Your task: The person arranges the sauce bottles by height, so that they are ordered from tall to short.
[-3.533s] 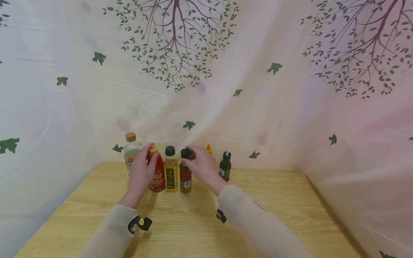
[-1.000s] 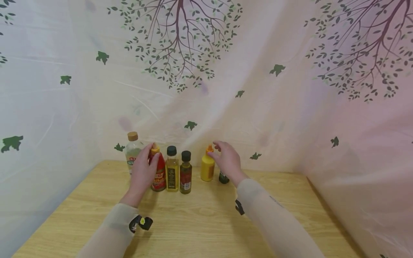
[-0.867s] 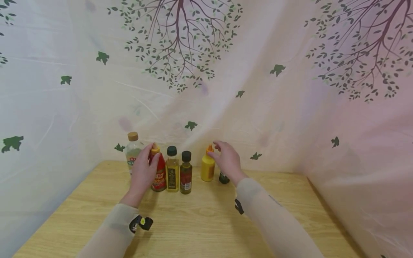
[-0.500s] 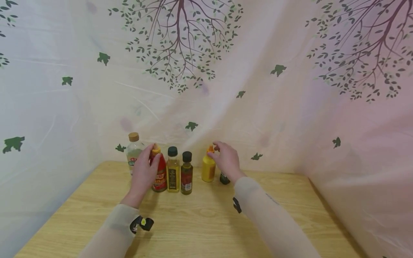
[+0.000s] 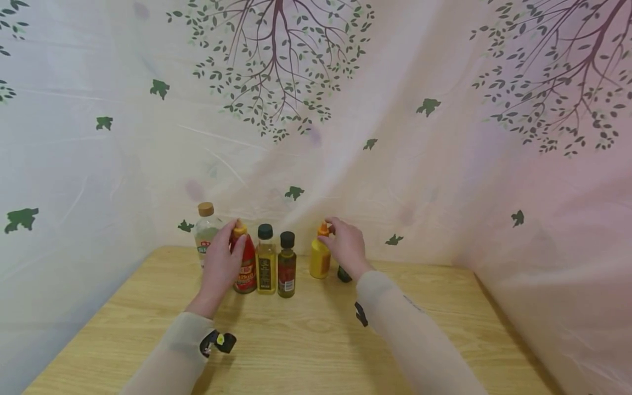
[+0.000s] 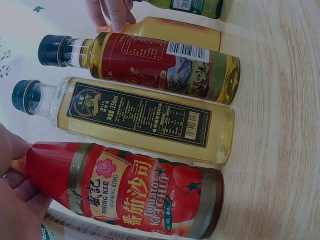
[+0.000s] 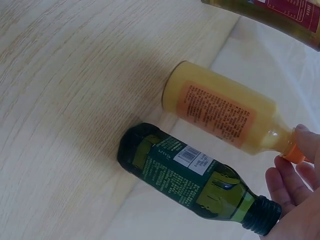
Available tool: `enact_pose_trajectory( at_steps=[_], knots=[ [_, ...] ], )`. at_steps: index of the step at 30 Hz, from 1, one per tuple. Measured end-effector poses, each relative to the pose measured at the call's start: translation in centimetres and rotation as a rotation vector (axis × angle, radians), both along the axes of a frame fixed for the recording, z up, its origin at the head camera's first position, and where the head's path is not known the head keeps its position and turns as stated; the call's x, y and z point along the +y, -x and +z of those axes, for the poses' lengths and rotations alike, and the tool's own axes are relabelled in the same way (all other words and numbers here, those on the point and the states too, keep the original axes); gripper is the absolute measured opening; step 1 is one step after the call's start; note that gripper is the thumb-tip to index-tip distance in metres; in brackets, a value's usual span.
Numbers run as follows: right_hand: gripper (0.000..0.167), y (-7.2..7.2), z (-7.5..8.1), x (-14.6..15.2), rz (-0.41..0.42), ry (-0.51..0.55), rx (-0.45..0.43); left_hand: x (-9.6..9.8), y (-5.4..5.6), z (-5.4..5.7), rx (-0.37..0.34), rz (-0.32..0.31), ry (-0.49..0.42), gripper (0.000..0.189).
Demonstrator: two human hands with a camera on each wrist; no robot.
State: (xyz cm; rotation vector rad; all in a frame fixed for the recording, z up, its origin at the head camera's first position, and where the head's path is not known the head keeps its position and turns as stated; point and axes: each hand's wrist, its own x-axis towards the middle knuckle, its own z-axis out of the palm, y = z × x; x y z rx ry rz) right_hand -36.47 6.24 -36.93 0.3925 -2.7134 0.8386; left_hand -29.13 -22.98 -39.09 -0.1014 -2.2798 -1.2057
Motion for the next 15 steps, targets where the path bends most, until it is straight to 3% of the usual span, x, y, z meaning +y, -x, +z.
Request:
enact_pose_trajectory(
  at_steps=[15],
  knots=[
    [0.054, 0.18, -0.23, -0.17, -0.016, -0.03, 0.004, 0.02, 0.04, -0.03, 0.005, 0.007, 0.003, 0.049]
  ],
)
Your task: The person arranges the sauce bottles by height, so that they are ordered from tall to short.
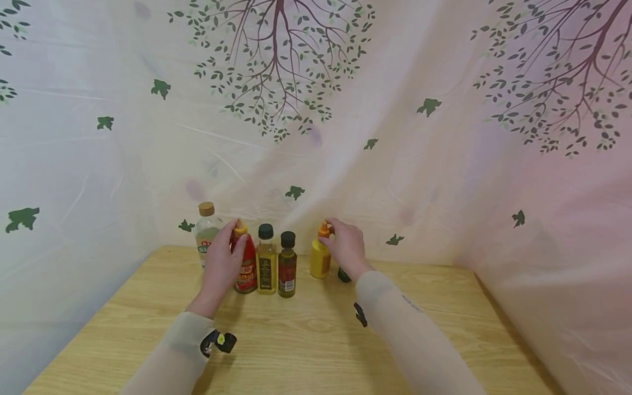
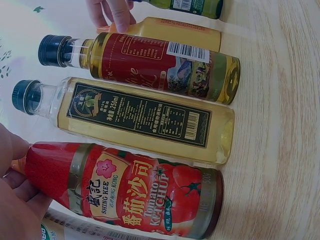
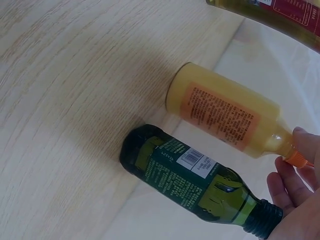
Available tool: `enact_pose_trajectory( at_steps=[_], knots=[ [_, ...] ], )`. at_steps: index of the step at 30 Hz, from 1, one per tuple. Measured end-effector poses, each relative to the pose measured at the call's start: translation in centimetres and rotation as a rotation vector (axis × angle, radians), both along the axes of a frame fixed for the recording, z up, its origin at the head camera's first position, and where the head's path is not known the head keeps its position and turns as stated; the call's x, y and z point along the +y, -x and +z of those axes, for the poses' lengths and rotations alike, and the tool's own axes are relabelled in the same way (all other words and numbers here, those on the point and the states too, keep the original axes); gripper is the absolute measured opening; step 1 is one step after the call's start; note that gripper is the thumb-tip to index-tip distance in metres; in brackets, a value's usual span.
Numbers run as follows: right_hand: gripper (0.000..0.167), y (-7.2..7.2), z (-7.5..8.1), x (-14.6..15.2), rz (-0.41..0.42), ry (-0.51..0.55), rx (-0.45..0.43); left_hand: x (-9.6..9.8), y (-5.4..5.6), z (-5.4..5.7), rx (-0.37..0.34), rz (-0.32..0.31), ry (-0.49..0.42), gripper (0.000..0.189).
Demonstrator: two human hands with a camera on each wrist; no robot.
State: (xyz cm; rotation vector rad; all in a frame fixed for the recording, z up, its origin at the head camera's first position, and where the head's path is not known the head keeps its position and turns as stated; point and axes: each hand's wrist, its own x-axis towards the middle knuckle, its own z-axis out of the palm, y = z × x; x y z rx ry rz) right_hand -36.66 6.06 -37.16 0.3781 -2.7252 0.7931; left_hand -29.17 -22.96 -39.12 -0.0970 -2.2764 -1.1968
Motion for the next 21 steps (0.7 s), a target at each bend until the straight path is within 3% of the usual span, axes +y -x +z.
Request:
enact_pose_trajectory(
  at_steps=[21],
  knots=[
    [0.042, -0.01, -0.34, -0.22, 0.013, -0.05, 0.045, 0.07, -0.19, 0.17, -0.01, 0.003, -0.011, 0.049]
  ],
)
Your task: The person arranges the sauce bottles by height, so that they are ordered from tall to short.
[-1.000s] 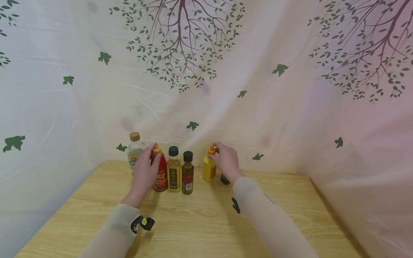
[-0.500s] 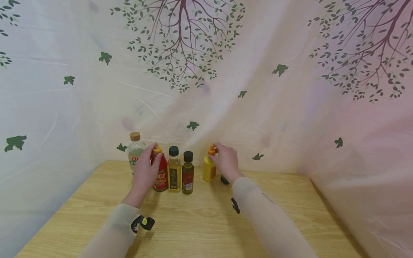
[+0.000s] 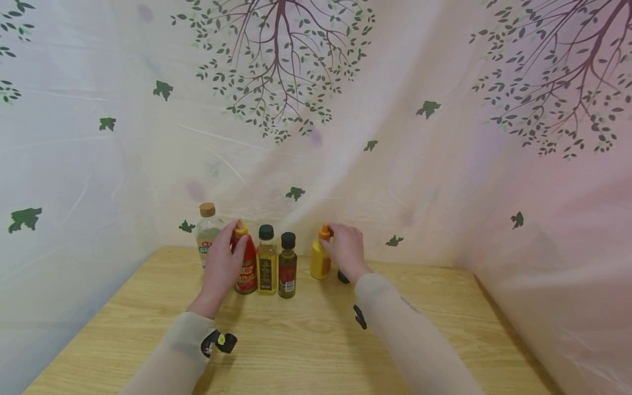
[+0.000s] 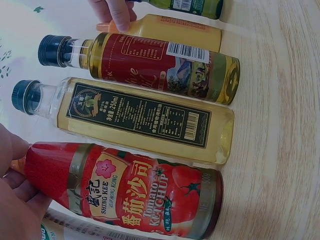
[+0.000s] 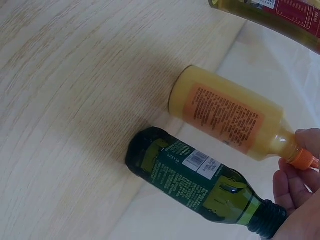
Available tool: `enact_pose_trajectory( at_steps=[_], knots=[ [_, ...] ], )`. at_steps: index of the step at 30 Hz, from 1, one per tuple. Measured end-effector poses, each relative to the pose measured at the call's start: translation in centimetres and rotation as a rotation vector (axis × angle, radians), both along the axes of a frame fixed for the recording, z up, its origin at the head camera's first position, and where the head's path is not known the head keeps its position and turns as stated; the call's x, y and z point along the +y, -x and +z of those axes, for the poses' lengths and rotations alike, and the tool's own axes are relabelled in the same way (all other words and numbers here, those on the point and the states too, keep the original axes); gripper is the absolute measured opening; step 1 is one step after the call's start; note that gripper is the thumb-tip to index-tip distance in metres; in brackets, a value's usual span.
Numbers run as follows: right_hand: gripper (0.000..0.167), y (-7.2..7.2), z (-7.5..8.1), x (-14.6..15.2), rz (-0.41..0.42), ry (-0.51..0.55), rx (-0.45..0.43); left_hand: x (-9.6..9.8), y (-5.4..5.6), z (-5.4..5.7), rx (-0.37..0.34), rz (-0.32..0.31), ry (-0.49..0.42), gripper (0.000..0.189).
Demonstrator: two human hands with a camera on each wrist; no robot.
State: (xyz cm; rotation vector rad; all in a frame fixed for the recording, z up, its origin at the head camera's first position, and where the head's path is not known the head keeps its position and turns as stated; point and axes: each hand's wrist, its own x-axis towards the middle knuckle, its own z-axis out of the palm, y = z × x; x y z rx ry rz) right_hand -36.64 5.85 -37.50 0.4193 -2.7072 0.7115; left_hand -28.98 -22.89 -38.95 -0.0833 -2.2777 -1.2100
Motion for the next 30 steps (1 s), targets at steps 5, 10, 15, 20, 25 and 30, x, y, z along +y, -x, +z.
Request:
enact_pose_trajectory(
  at_steps=[5, 10, 15, 20, 25, 30],
  knots=[
    [0.04, -0.3, 0.2, 0.2, 0.003, 0.018, 0.011, 0.1, 0.1, 0.0, 0.01, 0.002, -0.001, 0.049],
    [0.041, -0.9, 0.2, 0.1, 0.001, 0.03, 0.0, -0.1, 0.2, -0.4, -0.001, -0.003, 0.002, 0.049],
    [0.044, -1.8, 0.6, 0.0, 0.002, 0.048, -0.012, -0.2, 0.0, -0.6, -0.011, -0.004, 0.001, 0.05],
    [0.044, -3.3, 1.1, -0.1, 0.033, 0.064, -0.006, -0.2, -0.1, -0.4, -0.008, -0.002, 0.001, 0.05],
    [0.045, -4.9, 1.4, -0.3, 0.057, 0.053, -0.006, -0.2, 0.0, -0.4, -0.01, -0.009, 0.005, 0.05],
    [0.046, -6.1, 1.6, -0.5, 0.084, 0.052, -0.01, -0.1, 0.0, -0.2, -0.009, -0.01, 0.001, 0.05]
  ],
)
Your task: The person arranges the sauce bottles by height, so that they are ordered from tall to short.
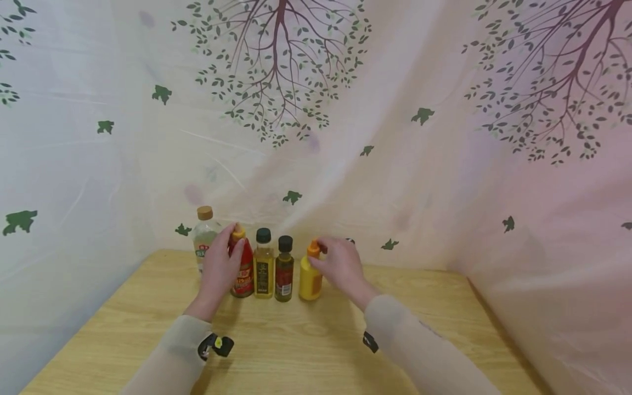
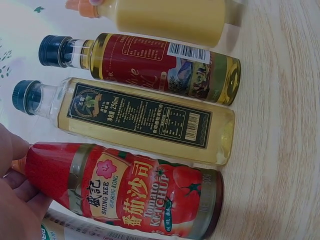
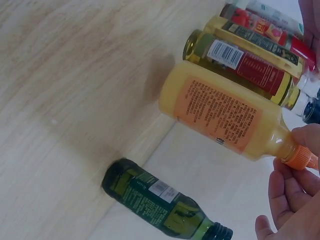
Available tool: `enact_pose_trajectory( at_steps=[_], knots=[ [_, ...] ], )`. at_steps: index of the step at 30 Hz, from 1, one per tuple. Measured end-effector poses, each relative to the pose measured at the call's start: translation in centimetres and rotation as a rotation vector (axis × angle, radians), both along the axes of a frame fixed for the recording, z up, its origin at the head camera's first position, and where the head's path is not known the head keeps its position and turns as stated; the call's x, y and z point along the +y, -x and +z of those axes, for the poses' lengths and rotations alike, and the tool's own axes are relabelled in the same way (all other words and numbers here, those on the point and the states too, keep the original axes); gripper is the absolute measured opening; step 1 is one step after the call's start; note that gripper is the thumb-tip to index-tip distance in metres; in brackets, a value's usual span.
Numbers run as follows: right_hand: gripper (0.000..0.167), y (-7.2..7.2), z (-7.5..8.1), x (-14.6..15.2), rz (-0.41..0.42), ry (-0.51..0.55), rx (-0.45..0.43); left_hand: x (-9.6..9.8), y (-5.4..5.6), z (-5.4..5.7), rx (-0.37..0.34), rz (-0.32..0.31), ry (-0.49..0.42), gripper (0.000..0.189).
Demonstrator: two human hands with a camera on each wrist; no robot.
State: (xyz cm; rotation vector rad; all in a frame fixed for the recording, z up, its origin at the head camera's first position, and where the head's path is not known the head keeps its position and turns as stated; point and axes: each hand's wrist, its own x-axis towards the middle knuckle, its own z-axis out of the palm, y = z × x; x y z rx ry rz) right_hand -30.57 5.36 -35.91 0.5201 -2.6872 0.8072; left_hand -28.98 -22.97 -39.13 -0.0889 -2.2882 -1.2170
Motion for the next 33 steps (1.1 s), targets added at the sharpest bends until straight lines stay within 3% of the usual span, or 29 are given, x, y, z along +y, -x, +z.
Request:
enact_pose_trajectory(
  at_steps=[13, 33],
  knots=[
    [0.037, -0.8, -0.7, -0.1, 0.039, -0.035, 0.043, -0.1, 0.2, -0.1, 0.011, -0.007, -0.004, 0.05],
    [0.042, -0.6, -1.5, -0.6, 0.04, -0.015, 0.038, 0.0, 0.0, 0.1, 0.039, -0.011, -0.011, 0.049]
  ],
)
